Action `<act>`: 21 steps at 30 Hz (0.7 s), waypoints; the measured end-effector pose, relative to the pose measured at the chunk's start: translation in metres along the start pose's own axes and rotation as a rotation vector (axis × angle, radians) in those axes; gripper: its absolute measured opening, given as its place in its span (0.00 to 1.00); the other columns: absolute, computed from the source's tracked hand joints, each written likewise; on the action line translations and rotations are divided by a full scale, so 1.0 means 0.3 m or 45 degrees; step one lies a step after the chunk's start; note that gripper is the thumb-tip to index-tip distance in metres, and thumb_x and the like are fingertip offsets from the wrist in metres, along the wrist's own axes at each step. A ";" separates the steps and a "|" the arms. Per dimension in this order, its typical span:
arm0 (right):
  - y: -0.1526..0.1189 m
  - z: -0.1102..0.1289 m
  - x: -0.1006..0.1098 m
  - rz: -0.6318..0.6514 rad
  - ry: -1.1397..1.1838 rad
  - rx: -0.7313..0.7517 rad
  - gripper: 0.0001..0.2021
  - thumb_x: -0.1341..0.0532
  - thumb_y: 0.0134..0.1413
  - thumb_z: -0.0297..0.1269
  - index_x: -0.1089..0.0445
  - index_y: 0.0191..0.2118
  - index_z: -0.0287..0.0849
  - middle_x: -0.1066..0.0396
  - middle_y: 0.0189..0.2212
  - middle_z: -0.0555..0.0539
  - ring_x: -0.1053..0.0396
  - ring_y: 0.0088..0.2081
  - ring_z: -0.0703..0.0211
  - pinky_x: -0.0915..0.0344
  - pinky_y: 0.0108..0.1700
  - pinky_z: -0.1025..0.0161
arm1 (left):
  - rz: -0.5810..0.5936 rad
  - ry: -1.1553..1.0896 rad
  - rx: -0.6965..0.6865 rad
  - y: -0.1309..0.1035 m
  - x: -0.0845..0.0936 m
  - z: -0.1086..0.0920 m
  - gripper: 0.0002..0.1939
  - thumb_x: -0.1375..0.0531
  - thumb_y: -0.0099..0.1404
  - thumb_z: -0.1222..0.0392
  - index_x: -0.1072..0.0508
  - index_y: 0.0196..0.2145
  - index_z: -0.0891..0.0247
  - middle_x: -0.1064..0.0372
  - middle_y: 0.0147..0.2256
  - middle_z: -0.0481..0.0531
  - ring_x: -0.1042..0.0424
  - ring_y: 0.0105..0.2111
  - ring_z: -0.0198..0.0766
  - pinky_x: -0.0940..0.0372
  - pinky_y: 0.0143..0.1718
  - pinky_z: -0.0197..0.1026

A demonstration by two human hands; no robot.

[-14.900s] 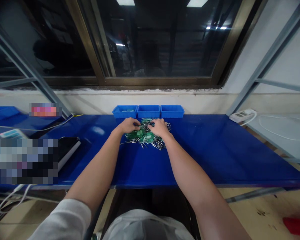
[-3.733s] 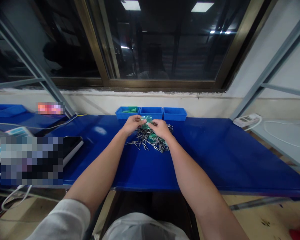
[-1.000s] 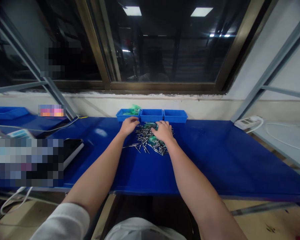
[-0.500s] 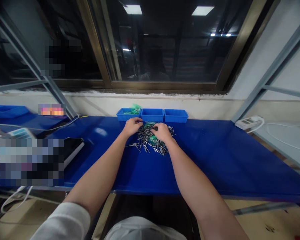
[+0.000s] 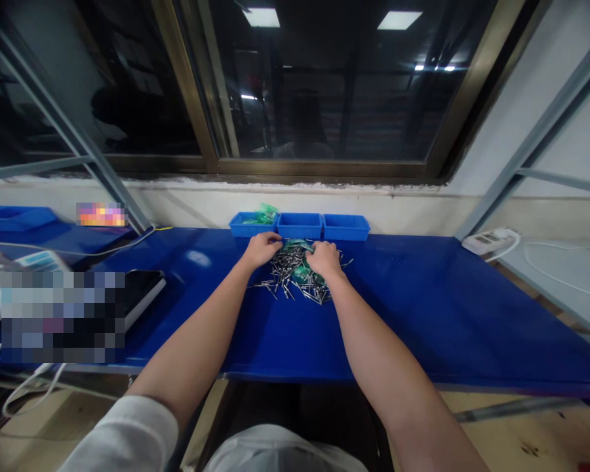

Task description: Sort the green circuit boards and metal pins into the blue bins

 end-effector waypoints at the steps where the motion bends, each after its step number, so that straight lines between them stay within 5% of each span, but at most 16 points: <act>1: 0.003 0.000 -0.003 -0.010 0.017 0.016 0.19 0.44 0.52 0.47 0.30 0.46 0.42 0.30 0.45 0.39 0.38 0.50 0.46 0.41 0.47 0.56 | 0.002 0.003 0.001 -0.001 0.000 -0.001 0.16 0.43 0.56 0.58 0.24 0.41 0.62 0.25 0.37 0.51 0.28 0.37 0.40 0.36 0.43 0.36; 15: -0.037 0.063 0.086 -0.386 0.293 0.313 0.15 0.49 0.58 0.40 0.27 0.38 0.41 0.27 0.35 0.42 0.32 0.39 0.54 0.40 0.44 0.61 | 0.000 -0.118 -0.191 -0.023 -0.001 -0.057 0.20 0.41 0.56 0.55 0.27 0.46 0.63 0.28 0.44 0.55 0.30 0.42 0.43 0.37 0.46 0.40; 19: -0.032 0.070 0.070 -0.277 0.726 0.297 0.16 0.49 0.57 0.45 0.29 0.38 0.40 0.30 0.21 0.47 0.31 0.25 0.58 0.36 0.34 0.63 | 0.040 -0.301 -0.302 -0.033 -0.014 -0.078 0.28 0.38 0.55 0.53 0.32 0.52 0.65 0.29 0.44 0.56 0.30 0.41 0.42 0.36 0.44 0.42; 21: -0.024 0.071 0.047 -0.157 1.002 0.267 0.17 0.46 0.54 0.47 0.29 0.37 0.39 0.32 0.17 0.50 0.34 0.19 0.60 0.36 0.28 0.63 | 0.089 -0.384 -0.341 -0.033 -0.022 -0.082 0.24 0.38 0.55 0.55 0.30 0.49 0.65 0.27 0.42 0.55 0.29 0.39 0.41 0.36 0.44 0.42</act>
Point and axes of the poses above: each hand's wrist, its own y-axis towards the middle knuckle, its own x-axis out of the back of the hand, z = x × y, the point moved 5 cm from there along y, towards the middle knuckle
